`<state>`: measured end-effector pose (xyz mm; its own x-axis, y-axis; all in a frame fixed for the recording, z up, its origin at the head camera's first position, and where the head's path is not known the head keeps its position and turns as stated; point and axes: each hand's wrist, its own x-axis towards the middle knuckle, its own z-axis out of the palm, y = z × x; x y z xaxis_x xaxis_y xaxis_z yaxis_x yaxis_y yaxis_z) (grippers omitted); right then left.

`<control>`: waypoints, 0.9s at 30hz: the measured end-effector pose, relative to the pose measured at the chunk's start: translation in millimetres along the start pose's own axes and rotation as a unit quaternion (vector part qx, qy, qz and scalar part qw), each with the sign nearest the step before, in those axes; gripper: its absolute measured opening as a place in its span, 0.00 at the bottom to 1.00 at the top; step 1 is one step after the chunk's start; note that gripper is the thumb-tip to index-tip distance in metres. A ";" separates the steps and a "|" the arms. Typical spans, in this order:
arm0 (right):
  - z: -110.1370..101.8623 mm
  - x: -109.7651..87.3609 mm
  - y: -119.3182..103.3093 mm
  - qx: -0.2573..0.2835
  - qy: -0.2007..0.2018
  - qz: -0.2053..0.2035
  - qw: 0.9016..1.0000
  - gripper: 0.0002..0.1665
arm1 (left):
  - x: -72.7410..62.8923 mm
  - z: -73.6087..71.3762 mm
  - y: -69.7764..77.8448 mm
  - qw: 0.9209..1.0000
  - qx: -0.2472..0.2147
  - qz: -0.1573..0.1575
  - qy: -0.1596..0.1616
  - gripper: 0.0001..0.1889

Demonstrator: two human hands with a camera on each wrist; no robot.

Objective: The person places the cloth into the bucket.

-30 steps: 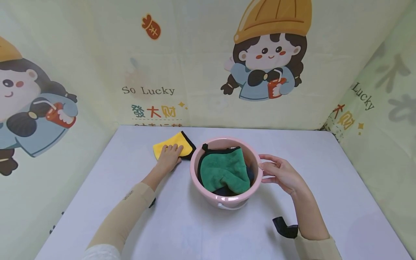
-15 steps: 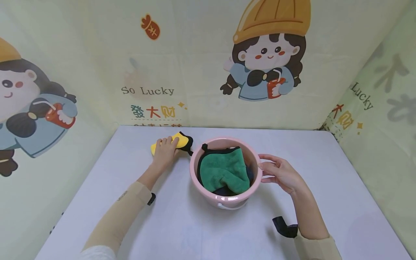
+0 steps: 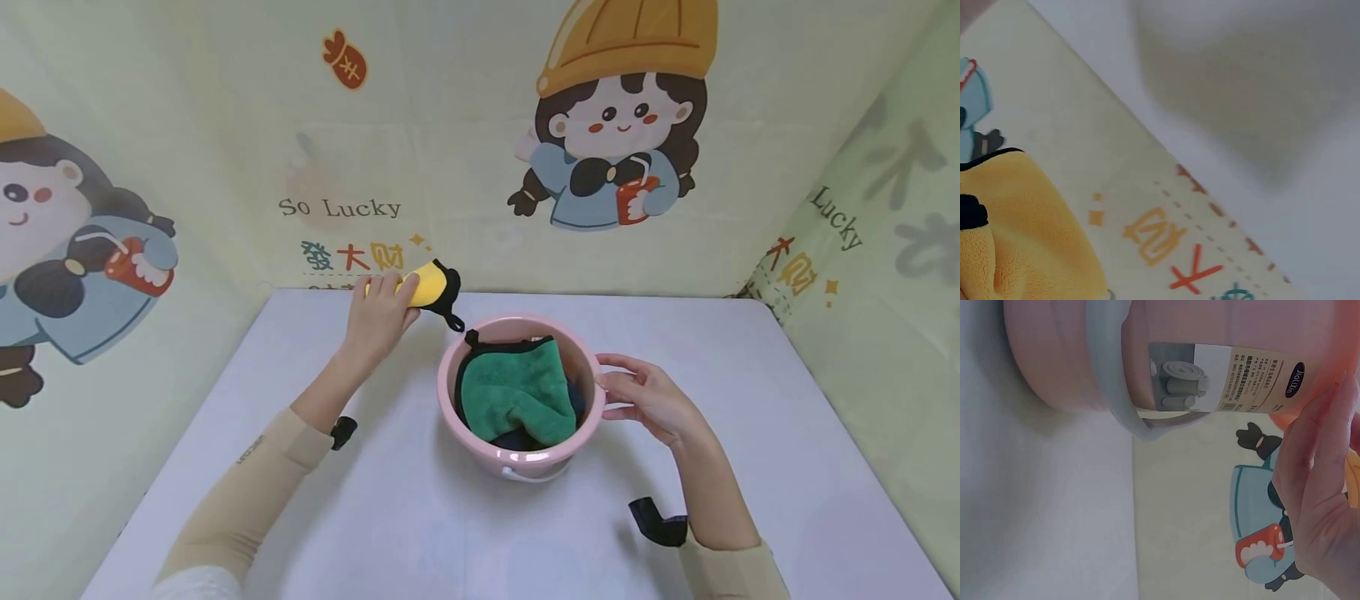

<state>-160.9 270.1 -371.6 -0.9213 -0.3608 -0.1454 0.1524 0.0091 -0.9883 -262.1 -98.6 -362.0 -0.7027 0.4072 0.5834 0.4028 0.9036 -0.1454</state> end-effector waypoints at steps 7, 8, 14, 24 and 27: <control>0.0 -0.1 -0.5 0.005 -0.004 -0.004 1.000 0.14 | 4.3 -24.7 25.5 0.997 0.005 0.067 0.049 0.21; 0.1 -0.1 -0.4 0.006 -0.005 -0.004 1.000 0.14 | 4.4 -27.2 29.5 0.995 0.005 0.077 0.060 0.21; -0.2 -0.2 0.1 0.016 -0.012 -0.007 1.000 0.15 | 2.1 -37.5 52.1 0.987 -0.001 0.139 0.084 0.20; -0.1 0.5 1.4 0.011 -0.005 -0.004 1.000 0.15 | -5.0 -43.8 86.1 0.960 0.019 0.242 0.140 0.08; 0.7 0.8 1.4 0.003 0.003 0.003 1.000 0.14 | -7.1 -43.3 93.8 0.953 0.022 0.265 0.145 0.09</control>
<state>-161.2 269.1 -373.1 -0.9220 -0.3559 -0.1524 0.1606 0.0064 -0.9870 -194.0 -22.5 -345.2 -0.2122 0.7598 0.6146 0.6271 0.5882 -0.5106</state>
